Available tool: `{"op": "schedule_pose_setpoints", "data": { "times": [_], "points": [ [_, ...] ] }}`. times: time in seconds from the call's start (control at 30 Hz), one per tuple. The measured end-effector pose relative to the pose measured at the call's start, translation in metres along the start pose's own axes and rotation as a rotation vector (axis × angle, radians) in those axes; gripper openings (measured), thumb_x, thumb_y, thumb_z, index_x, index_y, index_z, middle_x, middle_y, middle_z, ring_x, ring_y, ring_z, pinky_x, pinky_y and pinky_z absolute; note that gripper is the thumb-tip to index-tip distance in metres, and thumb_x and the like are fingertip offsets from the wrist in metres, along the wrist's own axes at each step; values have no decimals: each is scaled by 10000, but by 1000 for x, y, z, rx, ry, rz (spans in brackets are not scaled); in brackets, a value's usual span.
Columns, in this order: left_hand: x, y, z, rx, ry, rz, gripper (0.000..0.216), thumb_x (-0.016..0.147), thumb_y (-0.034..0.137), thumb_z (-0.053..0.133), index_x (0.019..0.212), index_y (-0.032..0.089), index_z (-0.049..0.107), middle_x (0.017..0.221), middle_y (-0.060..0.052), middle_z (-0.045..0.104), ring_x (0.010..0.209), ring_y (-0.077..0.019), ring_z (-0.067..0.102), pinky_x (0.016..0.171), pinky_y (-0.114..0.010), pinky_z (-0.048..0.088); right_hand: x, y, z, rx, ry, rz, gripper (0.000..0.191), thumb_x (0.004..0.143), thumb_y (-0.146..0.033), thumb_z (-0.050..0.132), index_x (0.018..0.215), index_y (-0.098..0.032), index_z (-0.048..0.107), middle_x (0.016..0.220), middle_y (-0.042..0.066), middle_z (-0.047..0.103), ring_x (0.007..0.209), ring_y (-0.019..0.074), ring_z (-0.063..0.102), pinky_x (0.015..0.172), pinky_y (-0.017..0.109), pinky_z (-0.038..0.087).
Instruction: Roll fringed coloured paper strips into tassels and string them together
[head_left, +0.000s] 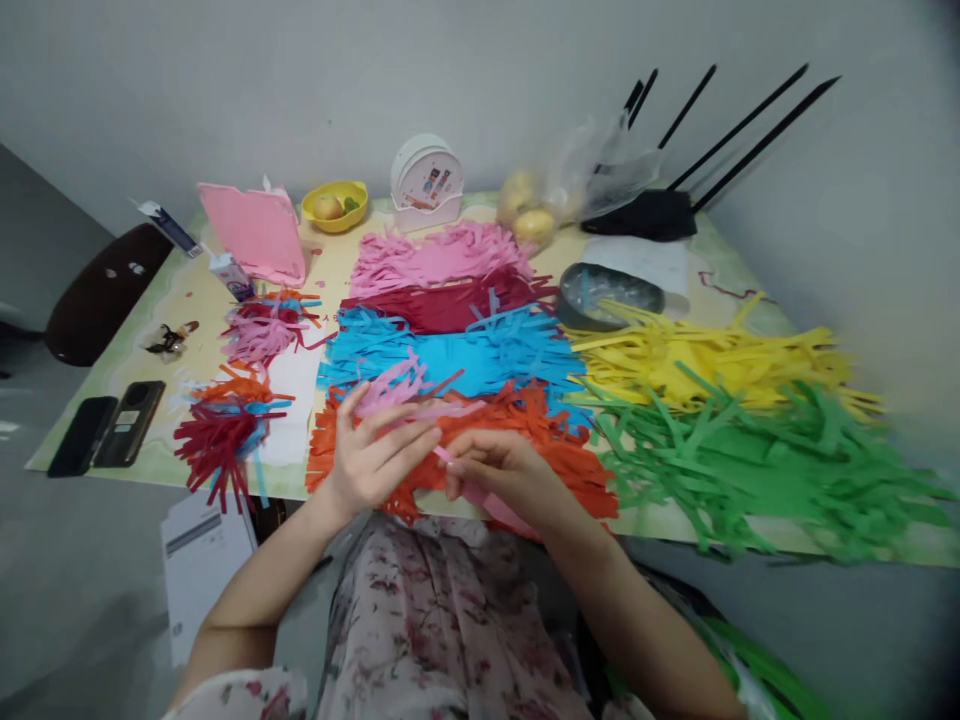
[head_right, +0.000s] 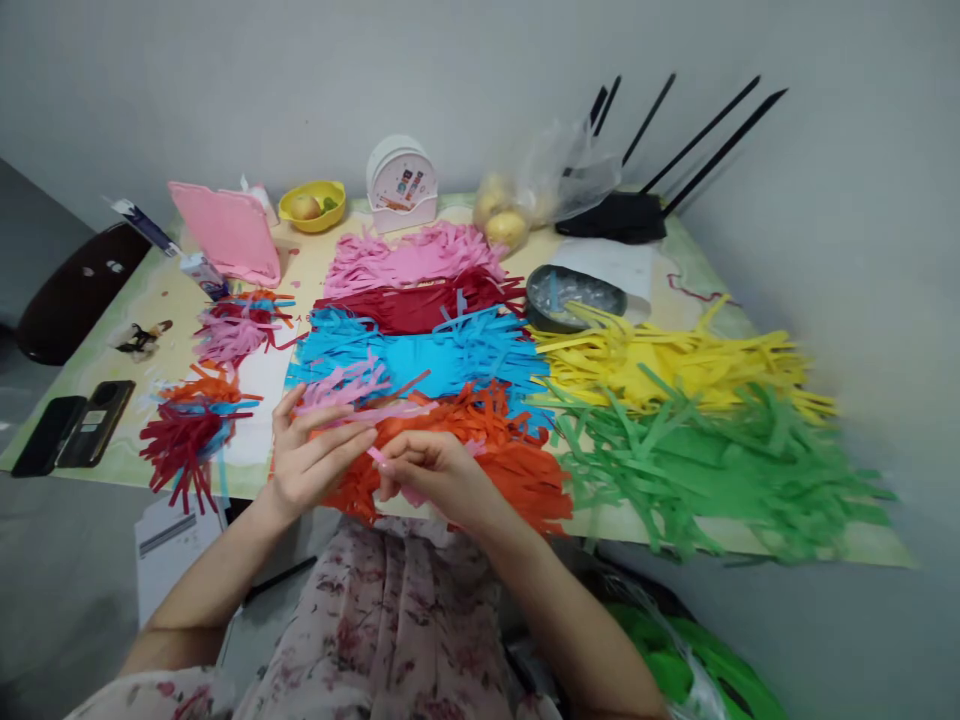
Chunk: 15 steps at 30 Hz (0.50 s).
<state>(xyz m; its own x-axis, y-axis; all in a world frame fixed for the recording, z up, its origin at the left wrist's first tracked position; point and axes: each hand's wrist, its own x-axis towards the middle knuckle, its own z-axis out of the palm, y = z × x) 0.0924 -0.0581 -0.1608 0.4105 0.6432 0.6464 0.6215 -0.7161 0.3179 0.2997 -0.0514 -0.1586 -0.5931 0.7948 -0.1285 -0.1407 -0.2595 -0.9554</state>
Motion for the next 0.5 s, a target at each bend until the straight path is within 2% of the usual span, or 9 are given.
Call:
{"op": "schedule_pose_setpoints", "data": {
  "times": [0.1, 0.17, 0.3, 0.4, 0.5],
  "points": [
    [2, 12, 14, -116, 134, -187, 162, 883, 189, 655, 960, 295, 750, 891, -7, 794, 1017, -223, 700, 1150, -580, 305, -3, 3, 7, -5, 106, -135, 279, 848, -471, 691, 845, -192, 667, 618, 3, 711, 476, 108, 586, 483, 220, 456],
    [5, 23, 22, -254, 188, -333, 128, 890, 213, 655, 917, 272, 765, 873, -23, 791, 1012, -231, 692, 1095, -543, 396, -2, 0, 6, -69, 115, -246, 261, 895, -461, 635, 901, -202, 670, 641, 5, 722, 496, 124, 617, 506, 242, 490],
    [13, 39, 34, -556, 215, -573, 180, 924, 227, 609, 969, 253, 782, 1010, -64, 783, 1159, -244, 641, 1013, -456, 502, 2, -14, -4, -312, 82, -370, 197, 966, -358, 530, 999, -217, 663, 745, 14, 751, 662, 150, 697, 637, 270, 550],
    [19, 40, 43, -693, 217, -637, 200, 933, 253, 597, 1024, 245, 775, 1185, -88, 734, 1241, -249, 604, 1036, -441, 494, 6, -22, -8, -446, 164, -422, 103, 952, -257, 531, 986, -216, 620, 849, 21, 751, 757, 139, 715, 691, 244, 555],
    [25, 33, 51, -690, 280, -671, 166, 907, 273, 637, 985, 228, 777, 1198, -93, 726, 1209, -248, 628, 1053, -441, 479, 13, -29, -17, -621, 199, -544, 101, 944, -205, 525, 1001, -211, 608, 951, 50, 740, 848, 148, 712, 747, 250, 554]
  ]
}}
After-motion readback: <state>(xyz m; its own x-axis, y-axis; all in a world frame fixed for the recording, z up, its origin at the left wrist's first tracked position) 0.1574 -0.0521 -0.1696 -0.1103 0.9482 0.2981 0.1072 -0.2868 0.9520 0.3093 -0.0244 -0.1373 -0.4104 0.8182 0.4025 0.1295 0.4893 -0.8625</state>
